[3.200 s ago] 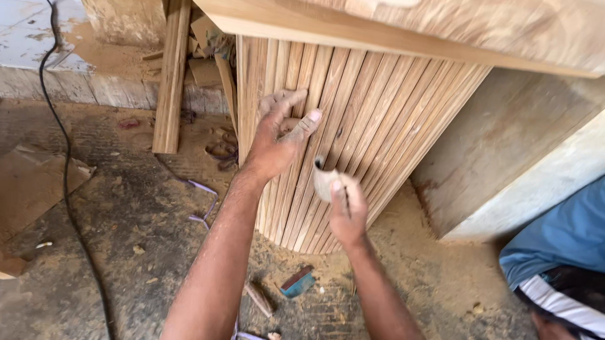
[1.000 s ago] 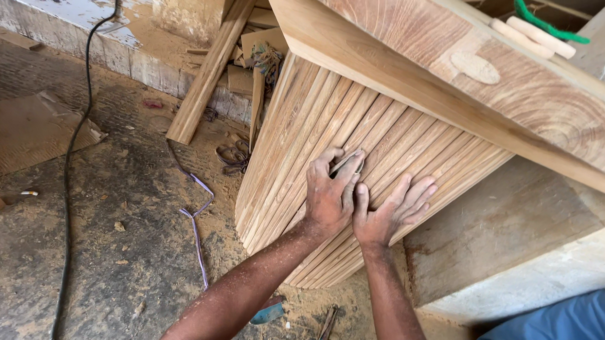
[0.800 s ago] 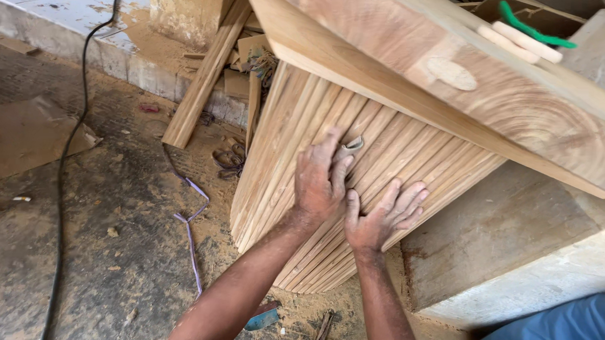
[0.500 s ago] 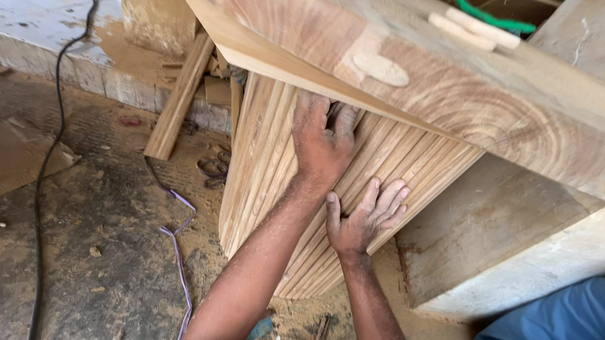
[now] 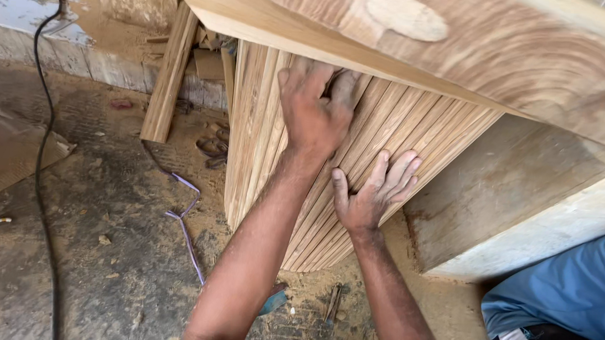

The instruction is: The person sands the vertical, fluted surface of a wooden table leg using a sanding block. They hold the leg with one hand while moving the sanding block up and down with the other. The person briefly pauses to inspect the sanding block before resuming the sanding process.

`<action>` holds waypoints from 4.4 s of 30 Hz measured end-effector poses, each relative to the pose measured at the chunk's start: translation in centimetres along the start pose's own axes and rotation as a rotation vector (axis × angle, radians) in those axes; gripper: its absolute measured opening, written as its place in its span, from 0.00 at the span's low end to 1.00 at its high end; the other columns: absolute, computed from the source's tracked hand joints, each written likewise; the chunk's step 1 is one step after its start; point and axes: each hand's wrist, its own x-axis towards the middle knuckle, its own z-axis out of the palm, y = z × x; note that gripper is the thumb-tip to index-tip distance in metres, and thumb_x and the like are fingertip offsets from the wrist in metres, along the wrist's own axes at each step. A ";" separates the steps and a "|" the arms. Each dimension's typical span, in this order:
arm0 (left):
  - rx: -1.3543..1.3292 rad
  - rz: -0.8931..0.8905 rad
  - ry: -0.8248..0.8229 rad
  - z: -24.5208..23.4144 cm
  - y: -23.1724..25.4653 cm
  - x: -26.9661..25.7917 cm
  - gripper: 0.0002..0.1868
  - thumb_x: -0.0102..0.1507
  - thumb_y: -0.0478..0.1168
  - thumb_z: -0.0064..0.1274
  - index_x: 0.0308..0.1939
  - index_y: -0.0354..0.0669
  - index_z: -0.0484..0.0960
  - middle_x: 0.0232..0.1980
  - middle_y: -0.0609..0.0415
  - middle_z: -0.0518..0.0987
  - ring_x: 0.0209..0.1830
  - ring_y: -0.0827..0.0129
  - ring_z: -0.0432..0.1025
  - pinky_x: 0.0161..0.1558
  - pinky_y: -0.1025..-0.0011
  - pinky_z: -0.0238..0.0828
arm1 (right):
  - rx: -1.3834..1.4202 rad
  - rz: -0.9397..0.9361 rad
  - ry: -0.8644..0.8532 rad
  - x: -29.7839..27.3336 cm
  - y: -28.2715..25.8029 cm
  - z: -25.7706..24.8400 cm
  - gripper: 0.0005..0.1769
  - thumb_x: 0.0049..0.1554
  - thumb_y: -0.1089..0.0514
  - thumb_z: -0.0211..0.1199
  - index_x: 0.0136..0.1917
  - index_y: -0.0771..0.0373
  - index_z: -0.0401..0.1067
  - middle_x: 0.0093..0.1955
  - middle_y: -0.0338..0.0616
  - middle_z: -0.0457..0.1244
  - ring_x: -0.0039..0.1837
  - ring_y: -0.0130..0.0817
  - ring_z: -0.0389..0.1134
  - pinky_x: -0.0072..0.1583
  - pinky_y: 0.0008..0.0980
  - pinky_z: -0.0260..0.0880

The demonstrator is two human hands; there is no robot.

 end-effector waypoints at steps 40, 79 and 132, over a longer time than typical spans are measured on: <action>0.252 -0.065 -0.148 -10.2 -3.0 -17.5 0.13 0.60 0.35 0.52 0.48 0.52 0.81 0.33 0.57 0.71 0.31 0.64 0.68 0.43 0.69 0.57 | 0.021 -0.058 0.002 0.2 0.0 0.2 0.44 0.60 0.35 0.52 0.75 0.67 0.46 0.76 0.69 0.34 0.77 0.65 0.30 0.70 0.60 0.27; 0.200 -0.339 0.013 -13.1 -6.7 -26.7 0.10 0.61 0.31 0.51 0.44 0.42 0.83 0.30 0.52 0.71 0.28 0.60 0.69 0.35 0.68 0.68 | 0.054 -0.055 -0.117 -0.8 1.0 -0.2 0.48 0.60 0.32 0.53 0.77 0.64 0.40 0.77 0.68 0.27 0.78 0.62 0.23 0.70 0.58 0.17; 0.171 -0.327 0.014 -12.7 -6.4 -21.1 0.10 0.62 0.36 0.50 0.48 0.48 0.80 0.40 0.49 0.71 0.41 0.52 0.70 0.43 0.60 0.67 | 0.023 -0.075 -0.179 -0.7 0.7 -0.9 0.51 0.59 0.30 0.55 0.78 0.64 0.40 0.76 0.71 0.25 0.77 0.65 0.21 0.70 0.59 0.19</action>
